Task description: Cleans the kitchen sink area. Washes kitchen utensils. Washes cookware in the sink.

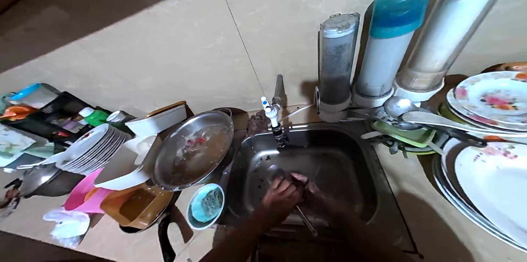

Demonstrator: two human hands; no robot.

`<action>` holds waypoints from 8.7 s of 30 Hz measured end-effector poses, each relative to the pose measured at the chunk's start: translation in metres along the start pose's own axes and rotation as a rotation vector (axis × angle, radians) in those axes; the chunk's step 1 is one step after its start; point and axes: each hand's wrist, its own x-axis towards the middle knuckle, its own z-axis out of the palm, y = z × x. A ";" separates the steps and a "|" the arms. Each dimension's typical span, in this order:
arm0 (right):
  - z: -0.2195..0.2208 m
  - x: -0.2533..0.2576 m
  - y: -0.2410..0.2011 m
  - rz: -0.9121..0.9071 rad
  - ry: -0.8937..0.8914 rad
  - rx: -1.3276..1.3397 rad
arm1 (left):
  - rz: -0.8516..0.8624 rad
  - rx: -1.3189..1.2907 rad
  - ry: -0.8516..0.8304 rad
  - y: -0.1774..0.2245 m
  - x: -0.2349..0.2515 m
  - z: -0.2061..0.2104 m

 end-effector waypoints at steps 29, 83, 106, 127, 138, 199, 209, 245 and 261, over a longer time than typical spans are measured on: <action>-0.009 0.013 -0.024 0.264 0.383 0.311 | -1.011 0.237 -0.193 -0.046 -0.135 -0.046; 0.005 0.005 -0.040 0.317 0.394 -0.111 | -1.446 -1.574 0.441 0.044 0.093 0.011; -0.013 -0.003 -0.017 0.385 -0.275 0.064 | -1.279 -1.661 0.423 0.017 0.061 0.008; -0.036 0.002 -0.048 0.305 0.026 -0.475 | -0.589 -0.395 -0.571 -0.048 0.085 -0.076; -0.033 0.001 -0.048 0.234 0.118 -0.621 | -0.537 -0.725 -0.423 -0.084 0.072 -0.069; -0.128 -0.104 -0.237 0.174 1.007 -1.268 | -1.387 -0.585 0.467 -0.011 -0.076 -0.089; -0.151 -0.079 -0.214 0.383 0.983 -1.673 | -1.466 0.006 -0.216 -0.068 -0.114 -0.065; 0.190 0.224 -0.016 0.079 0.659 -0.616 | -1.360 -0.621 0.779 -0.146 -0.194 -0.117; 0.129 0.179 0.005 0.031 0.759 -0.025 | -1.476 -0.773 0.676 -0.192 -0.125 -0.137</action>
